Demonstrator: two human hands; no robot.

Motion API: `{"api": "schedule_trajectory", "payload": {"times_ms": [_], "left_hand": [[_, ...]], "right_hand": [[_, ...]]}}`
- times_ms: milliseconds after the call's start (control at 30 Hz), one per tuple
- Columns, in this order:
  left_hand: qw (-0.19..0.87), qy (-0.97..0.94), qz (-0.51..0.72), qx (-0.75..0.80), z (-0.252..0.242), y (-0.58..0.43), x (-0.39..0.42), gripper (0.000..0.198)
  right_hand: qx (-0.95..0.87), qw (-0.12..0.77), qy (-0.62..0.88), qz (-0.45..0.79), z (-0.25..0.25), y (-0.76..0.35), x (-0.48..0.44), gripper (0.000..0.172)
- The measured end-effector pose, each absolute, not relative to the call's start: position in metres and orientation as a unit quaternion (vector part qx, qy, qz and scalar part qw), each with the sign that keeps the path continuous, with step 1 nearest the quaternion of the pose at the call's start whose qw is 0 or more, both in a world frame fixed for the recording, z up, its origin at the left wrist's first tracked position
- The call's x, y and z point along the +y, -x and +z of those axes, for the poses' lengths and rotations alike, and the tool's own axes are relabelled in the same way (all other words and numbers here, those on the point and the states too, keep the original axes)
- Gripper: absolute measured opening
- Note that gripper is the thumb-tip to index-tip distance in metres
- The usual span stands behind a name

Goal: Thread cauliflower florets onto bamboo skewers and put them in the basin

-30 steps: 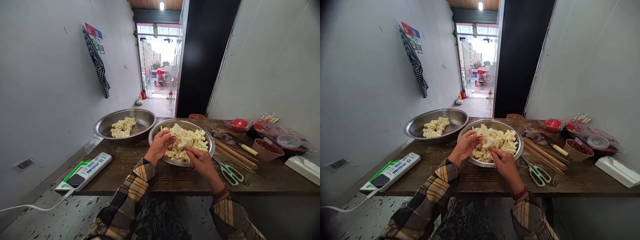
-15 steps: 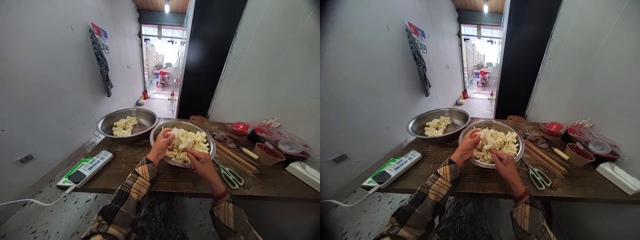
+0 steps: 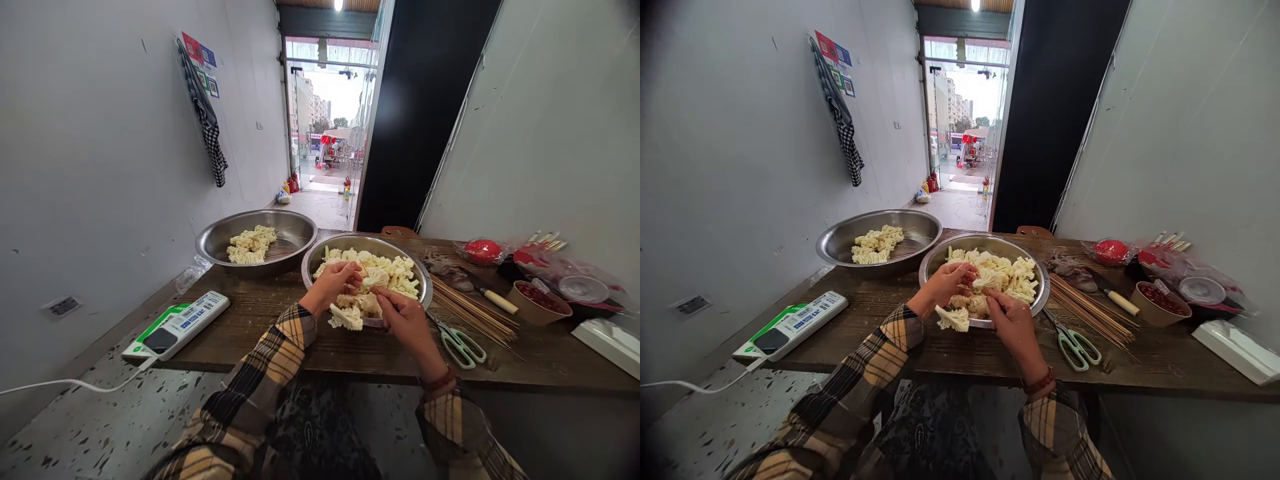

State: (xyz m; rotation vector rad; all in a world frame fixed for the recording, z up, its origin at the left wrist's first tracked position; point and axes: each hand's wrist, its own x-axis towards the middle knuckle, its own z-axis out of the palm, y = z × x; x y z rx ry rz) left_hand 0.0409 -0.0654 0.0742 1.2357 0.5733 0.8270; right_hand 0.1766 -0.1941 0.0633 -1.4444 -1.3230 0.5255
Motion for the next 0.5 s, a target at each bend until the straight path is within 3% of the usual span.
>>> {"api": "schedule_trajectory", "payload": {"times_ms": [300,400,500], "left_hand": [[0.562,-0.63,0.453,0.288,0.076,-0.048,-0.07,0.02],[0.465,-0.633,0.541,0.301,0.077,-0.035,-0.089,0.014],[0.359,-0.708,0.521,0.315,0.073,-0.01,-0.133,0.019]], "right_hand": [[-0.543,0.541,0.618,0.177,0.063,-0.177,-0.196,0.039],[-0.536,0.54,0.622,0.182,0.062,-0.182,-0.199,0.038],[-0.542,0.552,0.611,0.169,0.061,-0.185,-0.2,0.034]]}}
